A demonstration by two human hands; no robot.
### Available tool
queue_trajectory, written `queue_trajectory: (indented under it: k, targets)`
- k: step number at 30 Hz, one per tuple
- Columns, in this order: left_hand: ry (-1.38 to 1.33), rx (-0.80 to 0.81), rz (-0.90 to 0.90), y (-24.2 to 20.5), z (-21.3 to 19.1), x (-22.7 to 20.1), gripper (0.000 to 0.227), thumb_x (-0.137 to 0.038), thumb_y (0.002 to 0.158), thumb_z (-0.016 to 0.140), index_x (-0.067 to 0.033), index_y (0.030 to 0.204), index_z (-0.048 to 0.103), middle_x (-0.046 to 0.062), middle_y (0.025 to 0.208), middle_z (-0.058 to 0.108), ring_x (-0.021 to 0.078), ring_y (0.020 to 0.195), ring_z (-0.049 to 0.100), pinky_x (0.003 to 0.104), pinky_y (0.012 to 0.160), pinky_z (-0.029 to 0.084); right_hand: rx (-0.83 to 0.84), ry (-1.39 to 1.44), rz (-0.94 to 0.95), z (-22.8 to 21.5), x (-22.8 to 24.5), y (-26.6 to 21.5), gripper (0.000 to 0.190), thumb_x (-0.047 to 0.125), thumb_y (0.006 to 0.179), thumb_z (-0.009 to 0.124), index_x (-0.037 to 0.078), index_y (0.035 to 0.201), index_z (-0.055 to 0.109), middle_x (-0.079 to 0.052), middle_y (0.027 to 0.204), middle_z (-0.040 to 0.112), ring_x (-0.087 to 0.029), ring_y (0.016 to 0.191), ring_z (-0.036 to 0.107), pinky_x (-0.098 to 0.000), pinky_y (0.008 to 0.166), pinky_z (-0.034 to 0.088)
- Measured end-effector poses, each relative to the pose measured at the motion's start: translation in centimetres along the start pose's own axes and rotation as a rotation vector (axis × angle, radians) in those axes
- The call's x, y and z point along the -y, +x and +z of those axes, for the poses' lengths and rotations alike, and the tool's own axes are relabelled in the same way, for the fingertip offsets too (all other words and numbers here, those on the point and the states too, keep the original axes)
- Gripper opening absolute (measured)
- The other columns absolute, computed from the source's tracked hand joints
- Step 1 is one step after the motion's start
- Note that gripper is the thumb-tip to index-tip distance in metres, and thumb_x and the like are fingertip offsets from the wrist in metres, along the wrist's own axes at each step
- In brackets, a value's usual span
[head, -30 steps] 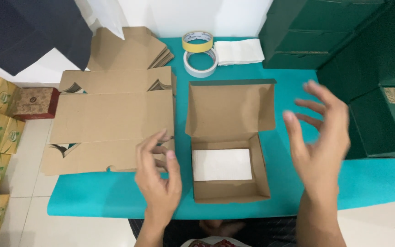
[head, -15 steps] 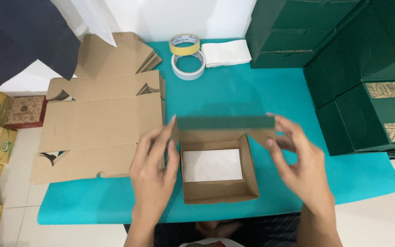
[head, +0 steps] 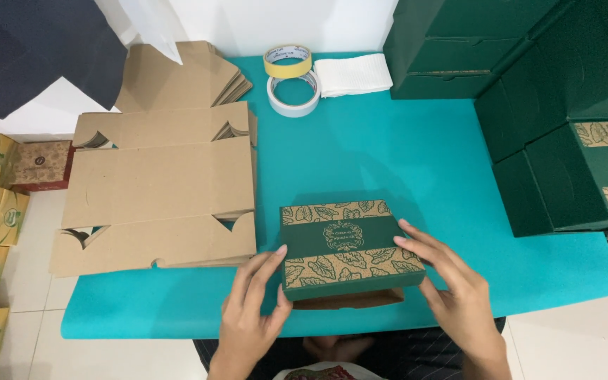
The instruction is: The person assembles a small cardboard box by folding the flaps of a flat die-cut piece and tucking them into slots to form a rectangular container. They then place a white paper insert inside and close the box with a decorative lid.
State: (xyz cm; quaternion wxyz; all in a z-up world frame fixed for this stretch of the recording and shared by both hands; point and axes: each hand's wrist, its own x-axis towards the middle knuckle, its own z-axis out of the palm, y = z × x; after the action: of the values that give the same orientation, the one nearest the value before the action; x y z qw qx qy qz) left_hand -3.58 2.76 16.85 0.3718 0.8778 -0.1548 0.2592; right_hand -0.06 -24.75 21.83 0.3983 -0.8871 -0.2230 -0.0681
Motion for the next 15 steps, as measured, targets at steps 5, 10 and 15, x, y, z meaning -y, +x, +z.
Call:
queue_trajectory:
  k: [5,10,15]
  targets:
    - [-0.220,0.027,-0.192,-0.3,0.3,-0.6,0.044,-0.009,0.092,0.055,-0.0045,0.136,0.053,0.017,0.127,0.057,0.0273,0.114,0.061,0.035,0.095,0.057,-0.112,0.057,0.068,1.1,-0.1,-0.5,0.061,-0.017,0.078,0.040,0.011,0.127,0.062,-0.013,0.141,0.060,-0.020,0.130,0.059,-0.0237,0.079,0.053]
    - [-0.314,0.032,-0.213,-0.4,0.1,-0.6,0.044,-0.009,0.091,0.058,-0.0051,0.135,0.054,0.017,0.126,0.056,0.0257,0.113,0.061,0.033,0.096,0.058,-0.128,0.143,0.049,1.8,-0.5,-0.9,0.050,-0.015,0.085,0.043,0.007,0.127,0.060,-0.019,0.141,0.058,-0.027,0.133,0.057,-0.0290,0.091,0.058]
    - [-0.404,0.043,-0.245,-0.6,0.1,-0.3,0.041,-0.013,0.094,0.059,-0.0052,0.135,0.054,0.016,0.125,0.057,0.0236,0.106,0.066,0.032,0.094,0.059,-0.112,0.116,0.095,2.4,-1.1,-1.6,0.058,-0.015,0.080,0.041,0.011,0.128,0.061,-0.015,0.145,0.056,-0.023,0.134,0.056,-0.0203,0.068,0.058]
